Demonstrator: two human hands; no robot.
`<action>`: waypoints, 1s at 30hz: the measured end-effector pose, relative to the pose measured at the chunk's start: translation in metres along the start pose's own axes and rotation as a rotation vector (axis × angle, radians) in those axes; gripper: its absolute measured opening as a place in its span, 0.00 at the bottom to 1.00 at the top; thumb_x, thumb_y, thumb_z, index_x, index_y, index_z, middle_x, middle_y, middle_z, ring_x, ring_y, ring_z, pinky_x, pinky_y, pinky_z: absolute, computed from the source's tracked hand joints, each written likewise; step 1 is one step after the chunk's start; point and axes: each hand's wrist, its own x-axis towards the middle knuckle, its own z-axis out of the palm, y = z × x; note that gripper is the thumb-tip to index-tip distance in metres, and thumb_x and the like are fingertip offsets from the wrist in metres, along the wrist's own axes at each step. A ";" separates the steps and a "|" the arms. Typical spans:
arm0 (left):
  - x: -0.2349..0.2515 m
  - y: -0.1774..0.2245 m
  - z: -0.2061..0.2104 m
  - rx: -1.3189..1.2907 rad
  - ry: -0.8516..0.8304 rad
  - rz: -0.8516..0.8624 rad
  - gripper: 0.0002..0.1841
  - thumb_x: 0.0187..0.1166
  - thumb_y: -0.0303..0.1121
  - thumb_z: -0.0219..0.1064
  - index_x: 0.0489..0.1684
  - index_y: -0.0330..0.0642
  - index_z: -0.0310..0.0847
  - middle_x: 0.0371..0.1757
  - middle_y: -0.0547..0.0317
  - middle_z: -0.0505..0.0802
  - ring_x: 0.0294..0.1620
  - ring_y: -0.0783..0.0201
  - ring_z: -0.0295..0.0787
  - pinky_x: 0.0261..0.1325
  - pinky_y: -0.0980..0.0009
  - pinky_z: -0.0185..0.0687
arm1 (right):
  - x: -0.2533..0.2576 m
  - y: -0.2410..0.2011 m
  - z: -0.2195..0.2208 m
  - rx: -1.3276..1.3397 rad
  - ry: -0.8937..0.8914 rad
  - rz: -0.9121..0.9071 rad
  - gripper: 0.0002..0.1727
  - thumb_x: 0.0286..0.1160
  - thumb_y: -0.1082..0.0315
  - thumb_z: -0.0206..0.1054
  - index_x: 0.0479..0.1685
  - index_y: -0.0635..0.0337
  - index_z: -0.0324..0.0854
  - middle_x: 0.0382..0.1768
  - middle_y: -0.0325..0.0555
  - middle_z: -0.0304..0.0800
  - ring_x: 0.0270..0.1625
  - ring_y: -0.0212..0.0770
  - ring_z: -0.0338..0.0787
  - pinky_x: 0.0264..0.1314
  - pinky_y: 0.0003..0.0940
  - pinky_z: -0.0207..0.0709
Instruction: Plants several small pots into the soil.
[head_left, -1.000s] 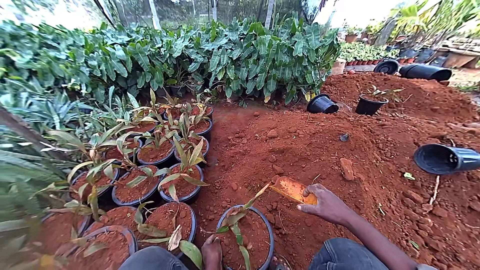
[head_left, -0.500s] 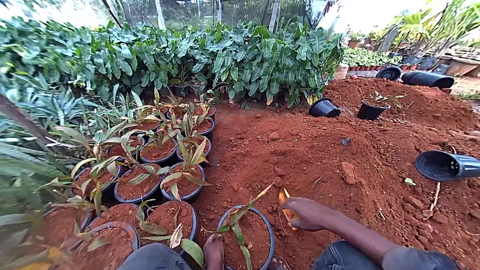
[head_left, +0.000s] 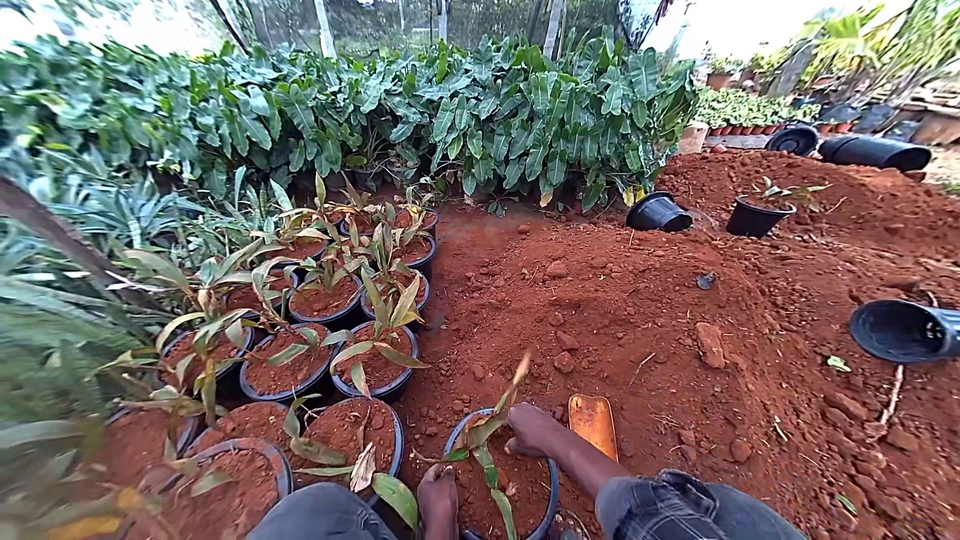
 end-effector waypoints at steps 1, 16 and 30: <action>0.001 0.000 0.000 0.007 0.003 -0.002 0.17 0.86 0.32 0.64 0.68 0.32 0.83 0.66 0.35 0.88 0.71 0.42 0.83 0.75 0.45 0.73 | 0.002 0.001 0.004 0.005 0.005 -0.005 0.19 0.77 0.60 0.70 0.61 0.62 0.86 0.60 0.66 0.88 0.69 0.66 0.85 0.72 0.67 0.74; 0.000 0.003 0.002 0.059 0.006 -0.004 0.15 0.85 0.31 0.65 0.64 0.32 0.85 0.63 0.35 0.89 0.69 0.43 0.83 0.74 0.45 0.73 | 0.011 0.008 0.027 0.018 0.079 0.010 0.14 0.75 0.62 0.70 0.54 0.59 0.91 0.63 0.61 0.89 0.73 0.61 0.83 0.77 0.60 0.72; -0.002 0.004 0.002 0.053 0.004 -0.007 0.12 0.85 0.30 0.66 0.58 0.32 0.87 0.58 0.36 0.91 0.64 0.44 0.85 0.70 0.45 0.75 | 0.010 0.003 0.042 -0.020 0.129 0.037 0.14 0.79 0.66 0.65 0.57 0.61 0.89 0.63 0.60 0.90 0.72 0.61 0.85 0.79 0.59 0.71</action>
